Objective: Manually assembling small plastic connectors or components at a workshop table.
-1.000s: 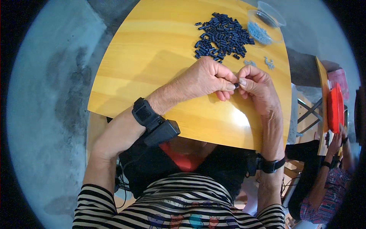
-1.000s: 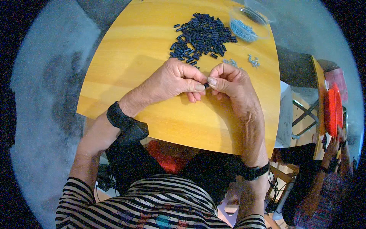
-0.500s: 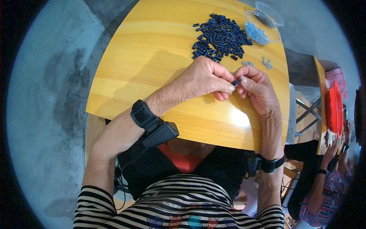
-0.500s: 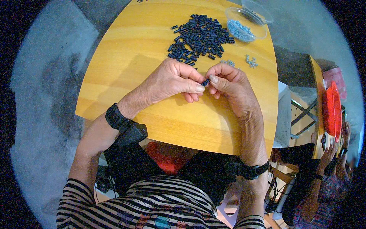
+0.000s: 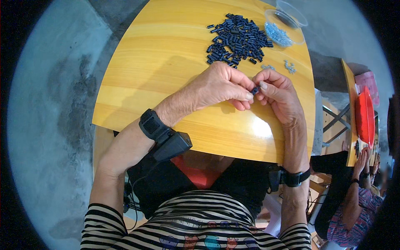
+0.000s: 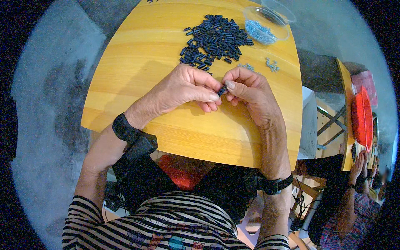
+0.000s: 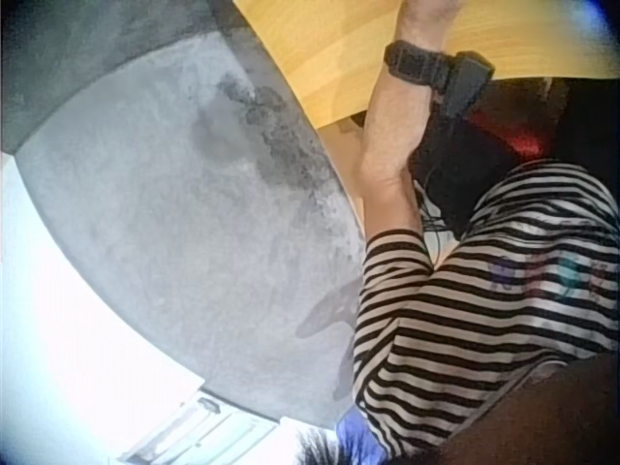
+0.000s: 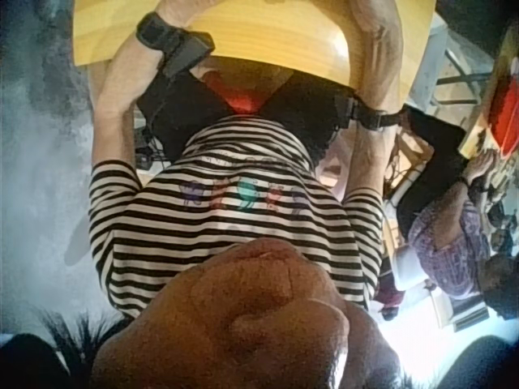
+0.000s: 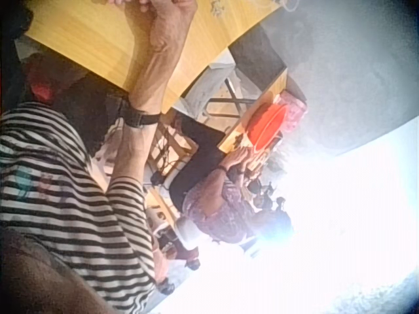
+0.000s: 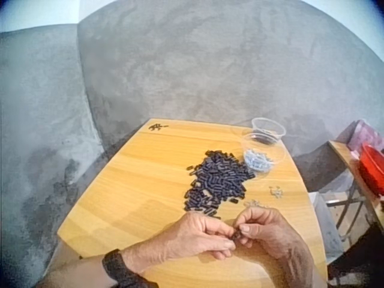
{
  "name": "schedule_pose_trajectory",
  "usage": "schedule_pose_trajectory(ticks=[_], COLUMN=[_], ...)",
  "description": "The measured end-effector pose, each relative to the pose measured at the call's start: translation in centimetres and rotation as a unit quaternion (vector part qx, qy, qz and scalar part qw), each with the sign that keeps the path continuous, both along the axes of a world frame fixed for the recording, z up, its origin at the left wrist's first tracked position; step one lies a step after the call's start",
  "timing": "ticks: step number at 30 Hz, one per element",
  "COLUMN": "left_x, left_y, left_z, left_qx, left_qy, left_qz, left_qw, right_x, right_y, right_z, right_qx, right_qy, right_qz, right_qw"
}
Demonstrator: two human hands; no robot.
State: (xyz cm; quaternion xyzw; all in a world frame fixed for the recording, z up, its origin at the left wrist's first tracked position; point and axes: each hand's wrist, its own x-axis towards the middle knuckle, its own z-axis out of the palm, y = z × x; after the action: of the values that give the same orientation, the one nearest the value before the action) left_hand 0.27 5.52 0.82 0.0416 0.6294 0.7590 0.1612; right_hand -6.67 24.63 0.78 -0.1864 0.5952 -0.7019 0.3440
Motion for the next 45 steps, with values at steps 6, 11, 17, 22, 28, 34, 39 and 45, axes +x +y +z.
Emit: schedule_pose_trajectory(ticks=[6, 11, 17, 22, 28, 34, 39, 45], left_x=[-0.2, -0.1, 0.2, -0.3, -0.7, -0.9, -0.8, -0.7], left_y=[0.1, 0.8, 1.0, 1.1, 1.5, 1.7, 1.6, 1.6], left_z=[-0.1, -0.1, 0.2, -1.5, -2.1, -2.1, -2.2, -2.1], left_qx=[0.025, -0.042, -0.116, -0.228, -0.308, -0.333, -0.345, -0.368], left_qy=[-0.007, 0.064, 0.076, 0.274, 0.321, 0.341, 0.343, 0.352], left_qz=[-0.016, 0.025, 0.058, 0.104, 0.11, 0.124, 0.118, 0.11], left_qw=[1.0, 0.997, 0.989, 0.929, 0.889, 0.87, 0.866, 0.854], right_x=[-0.2, 0.0, 0.2, 0.5, 0.7, 0.8, 0.8, 0.7], right_y=[0.0, 0.1, 0.1, -0.2, -0.2, -0.3, -0.3, -0.3], right_z=[-0.3, -0.2, -0.2, 0.0, -0.1, 0.5, 0.4, 0.5], right_qx=[-0.012, -0.01, -0.002, 0.015, 0.086, 0.124, 0.132, 0.139], right_qy=[-0.004, 0.013, 0.029, 0.052, 0.132, 0.157, 0.15, 0.141], right_qz=[0.0, 0.001, -0.009, -0.021, -0.047, -0.045, -0.038, -0.037], right_qw=[1.0, 1.0, 1.0, 0.998, 0.986, 0.979, 0.979, 0.979])
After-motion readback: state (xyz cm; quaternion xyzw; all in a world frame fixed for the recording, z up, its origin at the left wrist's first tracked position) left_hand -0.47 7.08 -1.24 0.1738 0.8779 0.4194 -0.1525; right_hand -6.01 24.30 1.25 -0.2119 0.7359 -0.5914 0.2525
